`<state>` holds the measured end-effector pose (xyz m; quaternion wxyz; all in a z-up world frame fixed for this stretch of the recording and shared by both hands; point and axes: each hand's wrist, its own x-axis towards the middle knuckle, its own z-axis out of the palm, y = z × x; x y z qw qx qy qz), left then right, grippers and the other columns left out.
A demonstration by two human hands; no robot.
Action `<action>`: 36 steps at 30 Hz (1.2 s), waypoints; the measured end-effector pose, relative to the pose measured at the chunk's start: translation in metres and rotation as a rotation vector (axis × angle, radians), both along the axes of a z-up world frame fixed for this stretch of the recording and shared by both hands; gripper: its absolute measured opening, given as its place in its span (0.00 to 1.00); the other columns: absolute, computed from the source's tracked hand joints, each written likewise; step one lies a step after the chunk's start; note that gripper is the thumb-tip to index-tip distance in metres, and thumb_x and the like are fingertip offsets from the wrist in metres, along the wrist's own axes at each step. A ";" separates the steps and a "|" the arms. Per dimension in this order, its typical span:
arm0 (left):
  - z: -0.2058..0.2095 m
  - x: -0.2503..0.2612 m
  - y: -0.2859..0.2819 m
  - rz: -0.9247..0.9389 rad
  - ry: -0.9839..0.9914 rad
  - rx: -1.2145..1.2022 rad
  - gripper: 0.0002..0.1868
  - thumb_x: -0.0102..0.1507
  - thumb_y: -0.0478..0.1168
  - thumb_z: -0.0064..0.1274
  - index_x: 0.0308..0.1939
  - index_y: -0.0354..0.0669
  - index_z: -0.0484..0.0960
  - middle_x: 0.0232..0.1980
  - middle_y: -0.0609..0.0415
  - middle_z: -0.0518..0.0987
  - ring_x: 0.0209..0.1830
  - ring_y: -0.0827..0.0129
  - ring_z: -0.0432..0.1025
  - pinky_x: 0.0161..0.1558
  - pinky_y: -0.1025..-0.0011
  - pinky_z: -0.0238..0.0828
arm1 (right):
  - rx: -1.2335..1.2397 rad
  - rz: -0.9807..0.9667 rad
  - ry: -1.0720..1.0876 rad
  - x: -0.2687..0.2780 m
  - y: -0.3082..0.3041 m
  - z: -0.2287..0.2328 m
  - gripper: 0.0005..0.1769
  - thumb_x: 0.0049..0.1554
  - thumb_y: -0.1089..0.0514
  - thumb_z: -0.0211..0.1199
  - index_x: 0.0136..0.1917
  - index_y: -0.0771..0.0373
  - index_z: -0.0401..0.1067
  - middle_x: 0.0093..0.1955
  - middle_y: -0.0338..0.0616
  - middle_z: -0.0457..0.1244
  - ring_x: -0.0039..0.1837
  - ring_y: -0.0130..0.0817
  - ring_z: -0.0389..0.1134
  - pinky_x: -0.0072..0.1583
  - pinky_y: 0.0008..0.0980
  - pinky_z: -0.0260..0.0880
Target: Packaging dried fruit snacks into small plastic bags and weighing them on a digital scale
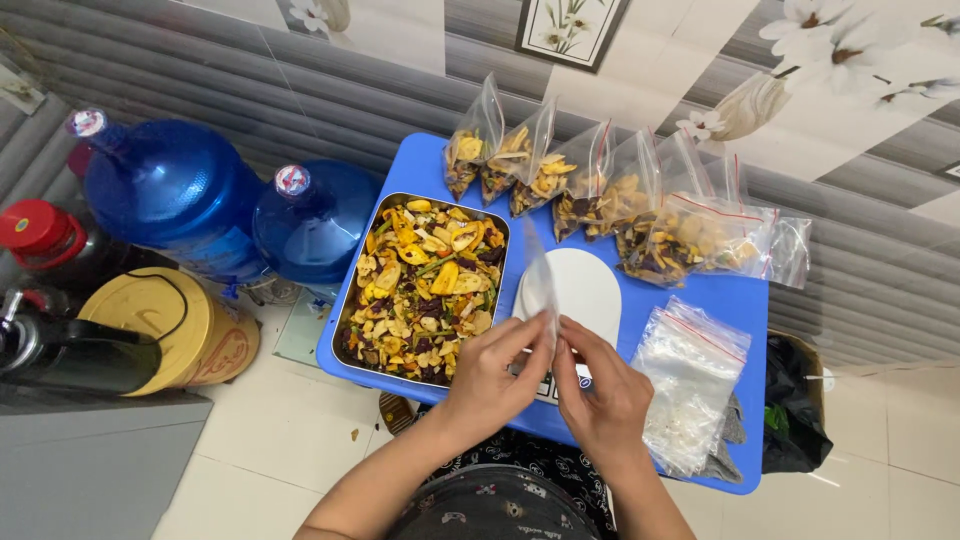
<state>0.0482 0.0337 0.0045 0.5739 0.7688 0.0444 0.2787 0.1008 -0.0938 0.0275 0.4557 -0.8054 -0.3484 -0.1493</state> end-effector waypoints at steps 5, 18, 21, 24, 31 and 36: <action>0.034 -0.006 0.029 0.298 -0.124 0.489 0.16 0.57 0.22 0.54 0.48 0.26 0.84 0.24 0.43 0.79 0.20 0.62 0.75 0.18 0.73 0.74 | 0.084 -0.134 -0.178 0.033 0.009 -0.001 0.06 0.57 0.70 0.67 0.45 0.62 0.80 0.43 0.43 0.74 0.34 0.36 0.73 0.40 0.29 0.73; 0.035 -0.013 0.021 0.400 -0.070 0.813 0.23 0.62 0.28 0.57 0.61 0.28 0.77 0.37 0.50 0.76 0.28 0.63 0.69 0.32 0.68 0.70 | 0.154 0.377 0.475 -0.006 0.032 0.021 0.23 0.64 0.63 0.48 0.72 0.72 0.62 0.71 0.55 0.63 0.68 0.43 0.68 0.66 0.34 0.68; 0.032 -0.019 0.013 0.371 -0.100 0.816 0.22 0.60 0.27 0.59 0.59 0.27 0.78 0.38 0.50 0.77 0.30 0.65 0.71 0.33 0.70 0.71 | 0.220 0.525 0.785 0.010 0.042 -0.005 0.35 0.66 0.54 0.42 0.82 0.69 0.43 0.85 0.49 0.43 0.85 0.40 0.42 0.80 0.35 0.39; 0.028 -0.028 0.006 0.311 -0.154 0.784 0.12 0.56 0.25 0.59 0.44 0.23 0.81 0.35 0.45 0.79 0.25 0.62 0.68 0.29 0.69 0.68 | 0.415 0.793 0.841 0.020 0.058 -0.009 0.48 0.66 0.38 0.44 0.83 0.59 0.21 0.88 0.58 0.24 0.87 0.59 0.32 0.80 0.65 0.35; 0.028 -0.039 0.015 0.294 -0.214 0.793 0.13 0.54 0.26 0.61 0.43 0.28 0.84 0.35 0.48 0.82 0.28 0.67 0.74 0.29 0.73 0.73 | 0.356 0.767 0.808 0.025 0.069 -0.022 0.50 0.65 0.37 0.44 0.82 0.55 0.16 0.85 0.58 0.33 0.86 0.57 0.32 0.81 0.60 0.34; 0.002 -0.044 0.044 0.205 -0.060 0.745 0.43 0.57 0.57 0.70 0.70 0.48 0.68 0.63 0.50 0.71 0.64 0.58 0.69 0.68 0.58 0.72 | 0.411 0.955 1.059 0.038 0.064 -0.021 0.55 0.65 0.29 0.43 0.84 0.59 0.17 0.73 0.53 0.60 0.82 0.50 0.49 0.78 0.64 0.51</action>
